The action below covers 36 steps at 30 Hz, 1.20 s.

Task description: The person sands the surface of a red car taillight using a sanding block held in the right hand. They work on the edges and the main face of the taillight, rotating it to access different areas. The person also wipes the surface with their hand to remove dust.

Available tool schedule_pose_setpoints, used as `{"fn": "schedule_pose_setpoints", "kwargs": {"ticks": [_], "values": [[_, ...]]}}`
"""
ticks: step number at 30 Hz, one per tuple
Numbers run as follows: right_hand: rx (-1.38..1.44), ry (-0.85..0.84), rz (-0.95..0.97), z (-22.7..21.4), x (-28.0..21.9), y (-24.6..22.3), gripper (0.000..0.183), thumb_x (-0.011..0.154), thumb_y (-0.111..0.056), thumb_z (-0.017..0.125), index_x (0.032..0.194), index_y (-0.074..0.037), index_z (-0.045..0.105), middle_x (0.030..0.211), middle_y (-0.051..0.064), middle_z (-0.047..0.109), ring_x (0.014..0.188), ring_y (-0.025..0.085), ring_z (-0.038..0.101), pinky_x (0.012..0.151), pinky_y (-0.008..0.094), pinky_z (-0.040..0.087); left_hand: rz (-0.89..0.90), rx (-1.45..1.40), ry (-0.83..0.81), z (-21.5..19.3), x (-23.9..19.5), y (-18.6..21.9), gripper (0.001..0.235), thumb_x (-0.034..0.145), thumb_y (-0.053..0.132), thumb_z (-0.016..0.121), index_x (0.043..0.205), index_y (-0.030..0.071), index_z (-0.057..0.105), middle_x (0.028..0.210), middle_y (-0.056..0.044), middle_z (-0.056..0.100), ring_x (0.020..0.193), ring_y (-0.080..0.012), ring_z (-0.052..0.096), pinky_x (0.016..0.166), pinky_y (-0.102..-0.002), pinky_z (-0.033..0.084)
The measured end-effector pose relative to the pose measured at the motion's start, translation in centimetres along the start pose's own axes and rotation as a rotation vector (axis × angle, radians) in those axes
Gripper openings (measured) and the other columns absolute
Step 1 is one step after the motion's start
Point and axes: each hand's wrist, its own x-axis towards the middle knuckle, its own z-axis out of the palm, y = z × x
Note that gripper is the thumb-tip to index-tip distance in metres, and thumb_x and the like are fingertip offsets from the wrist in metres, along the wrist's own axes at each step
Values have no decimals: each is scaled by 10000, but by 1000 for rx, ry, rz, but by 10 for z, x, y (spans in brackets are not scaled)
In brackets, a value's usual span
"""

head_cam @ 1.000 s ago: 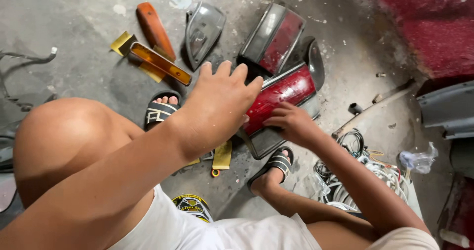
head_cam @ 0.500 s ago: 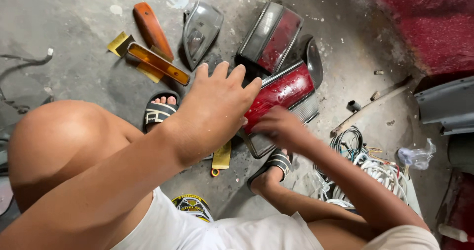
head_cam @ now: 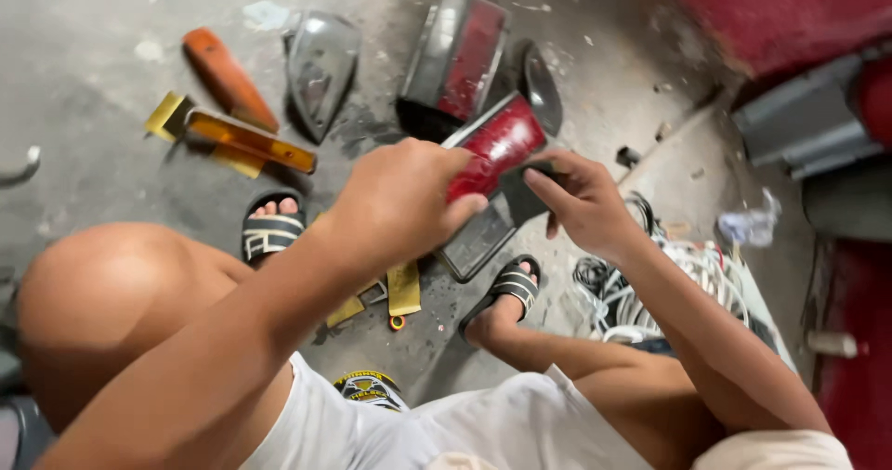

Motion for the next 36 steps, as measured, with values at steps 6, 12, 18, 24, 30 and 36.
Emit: {"fn": "schedule_pose_setpoints", "kwargs": {"ticks": [6, 12, 18, 24, 30, 36], "values": [[-68, 293, 308, -53, 40, 89, 253, 1064, -262, 582, 1206, -57, 629, 970, 157, 652, 748, 239, 672, 530, 391, 651, -442, -106, -75, 40, 48, -81, 801, 920, 672, 598, 1439, 63, 559, 1299, -286, 660, 1253, -450, 625, 1048, -582, 492], [298, 726, 446, -97, 58, 231, 436, 1076, -277, 517, 1392, 21, 478, 1139, 288, 588, 578, 230, 692, 379, 242, 508, -1027, -571, -314, 86, 9, -91, 1297, 751, 1014, 404, 1496, -42, 518, 1282, -345, 666, 1099, -488, 698, 892, -593, 545], [303, 882, 367, -112, 101, 363, 466, 1080, -349, 601, 1387, -1, 565, 1373, 308, 567, 1301, 440, 579, 1018, 604, 538, -1034, -1369, 336, 184, -7, -71, 1108, 801, 467, 875, 1529, -105, 265, 1522, -412, 331, 1419, -545, 392, 1186, -598, 336], [442, 783, 245, -31, 118, 333, 340, 1039, -302, 607, 1239, -37, 685, 1191, 193, 647, 1150, 307, 567, 1036, 492, 447, -959, -1210, 551, 211, -2, -101, 955, 815, 371, 914, 1492, -85, 420, 1395, -297, 532, 1282, -400, 563, 1055, -532, 476], [889, 840, 248, -13, 143, 353, 240, 977, -256, 688, 1142, -82, 712, 1028, 105, 655, 973, 267, 651, 855, 464, 589, -813, -961, 698, 125, 25, -31, 939, 678, 409, 936, 1493, 161, 540, 1434, -113, 601, 1317, -239, 560, 1166, -421, 394], [547, 178, 557, -37, 71, 112, 126, 1068, -237, 554, 1027, -125, 594, 1050, 49, 689, 939, 194, 692, 792, 482, 686, -774, -1141, 606, -2, 5, -22, 275, 787, 330, 671, 1014, 181, 714, 942, -4, 761, 795, -168, 720, 636, -250, 543]]}}
